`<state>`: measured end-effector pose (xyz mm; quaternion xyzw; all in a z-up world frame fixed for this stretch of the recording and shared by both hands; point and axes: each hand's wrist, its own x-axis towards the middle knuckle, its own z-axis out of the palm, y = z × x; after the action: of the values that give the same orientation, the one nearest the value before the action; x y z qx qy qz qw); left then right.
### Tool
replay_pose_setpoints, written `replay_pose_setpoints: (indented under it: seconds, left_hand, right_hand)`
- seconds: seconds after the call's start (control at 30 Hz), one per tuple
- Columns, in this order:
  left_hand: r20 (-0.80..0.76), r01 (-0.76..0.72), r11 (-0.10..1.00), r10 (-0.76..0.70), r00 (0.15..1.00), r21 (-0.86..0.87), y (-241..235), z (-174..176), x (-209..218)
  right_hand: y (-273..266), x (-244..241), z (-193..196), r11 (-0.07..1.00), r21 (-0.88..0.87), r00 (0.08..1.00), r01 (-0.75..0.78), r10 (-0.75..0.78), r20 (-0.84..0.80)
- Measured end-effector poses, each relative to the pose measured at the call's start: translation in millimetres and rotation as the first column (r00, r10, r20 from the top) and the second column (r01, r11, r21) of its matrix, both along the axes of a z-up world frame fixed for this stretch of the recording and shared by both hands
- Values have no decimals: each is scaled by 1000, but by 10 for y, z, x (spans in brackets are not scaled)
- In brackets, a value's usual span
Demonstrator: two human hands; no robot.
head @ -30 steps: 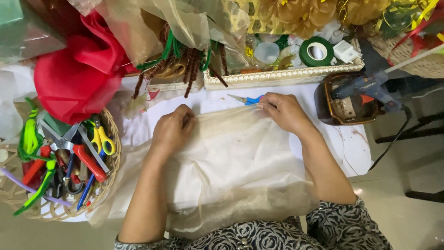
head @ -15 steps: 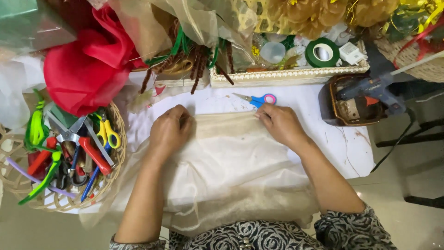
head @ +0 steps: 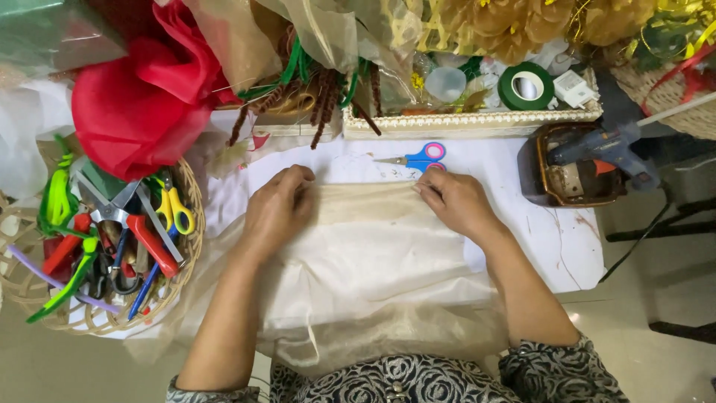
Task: The person folds a piece of beige fabric on a white table. They smooth the fabric with both hands, fold it in half, and press the edges to create a crease. The person continues to fold and smooth the fabric repeatedly.
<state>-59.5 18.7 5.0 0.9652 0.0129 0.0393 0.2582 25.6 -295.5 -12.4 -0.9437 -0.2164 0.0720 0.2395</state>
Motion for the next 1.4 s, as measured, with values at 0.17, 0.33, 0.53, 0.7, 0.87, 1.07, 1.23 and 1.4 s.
replay_pose_setpoints:
  seconds: [0.17,0.33,0.53,0.7,0.87,1.07,1.23,1.4]
  left_hand:
    - [53,151,986,-154,987,69,116,-59,-58]
    - [189,187,956,-231,954,226,105,-101,-111]
    - [307,141,884,-299,903,446,150,-287,-139]
    - [415,67,789,-391,822,611,31,-341,-124]
    - [343,9,593,-477,809,805,-241,-112,-228]
    - [-34,290,617,-392,919,732,-357,-258,-168]
    - [72,179,679,-324,943,712,-410,-324,-167]
    - [-93,254,704,-260,961,663,-586,-61,-167]
  right_hand:
    - [64,2,6,1000,-2,999,-25,25,-46]
    - [63,-12,9,1000,-22,999,11,-12,-42]
    - [61,-13,23,999,-13,998,29,-30,-54]
    - [74,-6,31,1000,-17,998,25,-25,-58]
    - [78,3,1,999,-18,998,33,-34,-51]
    - [82,-18,24,1000,8,998,28,-27,-57]
    - [80,-37,93,1000,16,998,27,-26,-59]
    - [67,-13,27,1000,6,998,23,-23,-56]
